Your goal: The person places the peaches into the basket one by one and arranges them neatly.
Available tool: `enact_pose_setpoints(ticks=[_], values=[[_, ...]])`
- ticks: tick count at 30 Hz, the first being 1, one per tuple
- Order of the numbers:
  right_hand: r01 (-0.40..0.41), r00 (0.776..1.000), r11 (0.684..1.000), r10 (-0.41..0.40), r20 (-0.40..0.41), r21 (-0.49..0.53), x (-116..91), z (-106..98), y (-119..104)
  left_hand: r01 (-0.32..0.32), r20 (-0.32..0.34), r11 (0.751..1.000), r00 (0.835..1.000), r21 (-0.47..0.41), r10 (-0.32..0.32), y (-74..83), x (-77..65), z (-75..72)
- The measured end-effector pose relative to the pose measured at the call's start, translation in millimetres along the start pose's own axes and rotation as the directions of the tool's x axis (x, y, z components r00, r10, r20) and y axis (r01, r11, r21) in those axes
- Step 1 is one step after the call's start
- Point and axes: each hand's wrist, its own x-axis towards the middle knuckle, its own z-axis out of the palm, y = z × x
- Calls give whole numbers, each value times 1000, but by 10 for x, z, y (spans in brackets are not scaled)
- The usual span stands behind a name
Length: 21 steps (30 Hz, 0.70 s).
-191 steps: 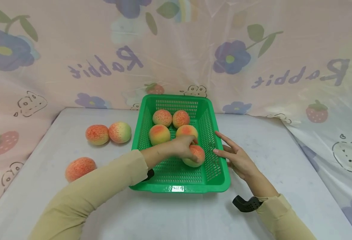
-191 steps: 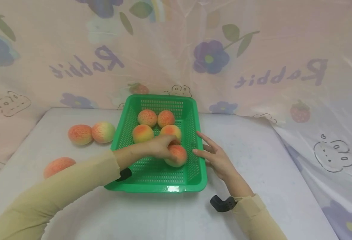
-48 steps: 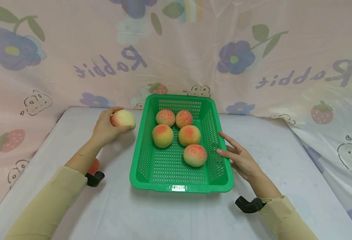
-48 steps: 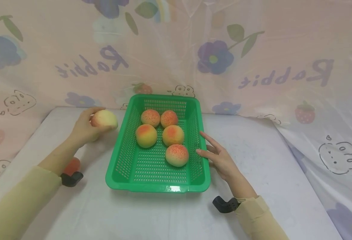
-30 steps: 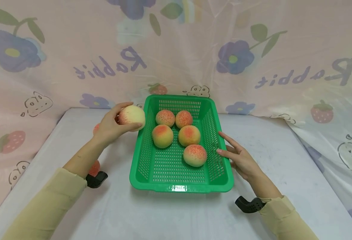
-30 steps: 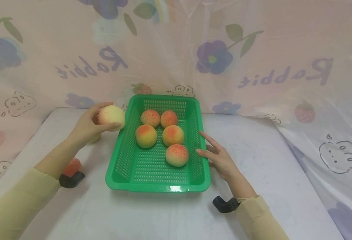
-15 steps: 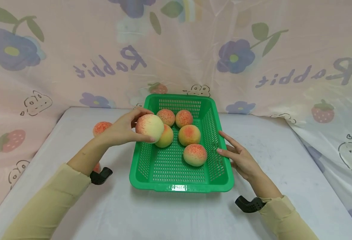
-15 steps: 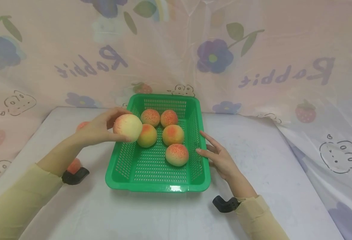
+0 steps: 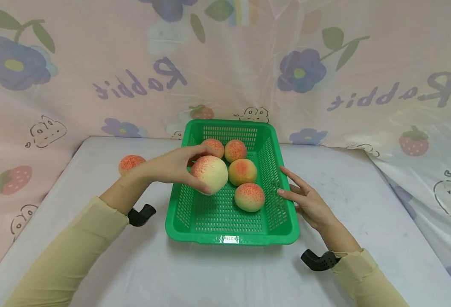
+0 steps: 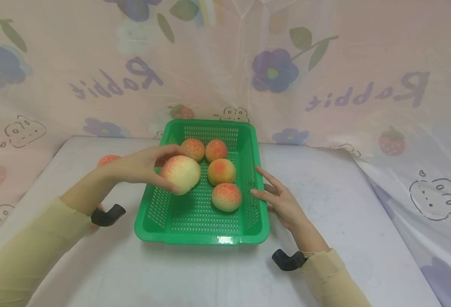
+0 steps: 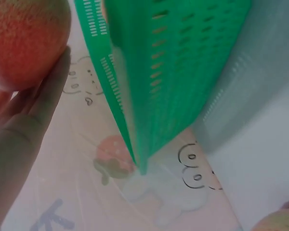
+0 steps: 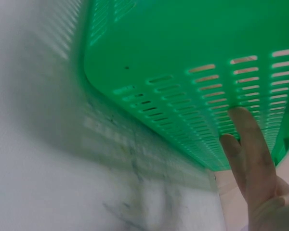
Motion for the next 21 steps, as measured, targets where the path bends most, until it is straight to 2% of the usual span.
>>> enact_pose_setpoints(ticks=[4, 11, 21], values=[[-2, 1000, 1000, 2, -4, -4, 4, 4, -1, -23, 70, 1000, 997, 17, 22, 52, 84, 27], [-6, 1000, 1000, 6, -10, -10, 6, 7, -6, -35, 133, 999, 991, 24, 32, 92, 203, 48], [-2, 1000, 1000, 2, -7, -9, -1, 4, -4, 51, 244, 991, 967, 120, -79, 42, 414, 64]])
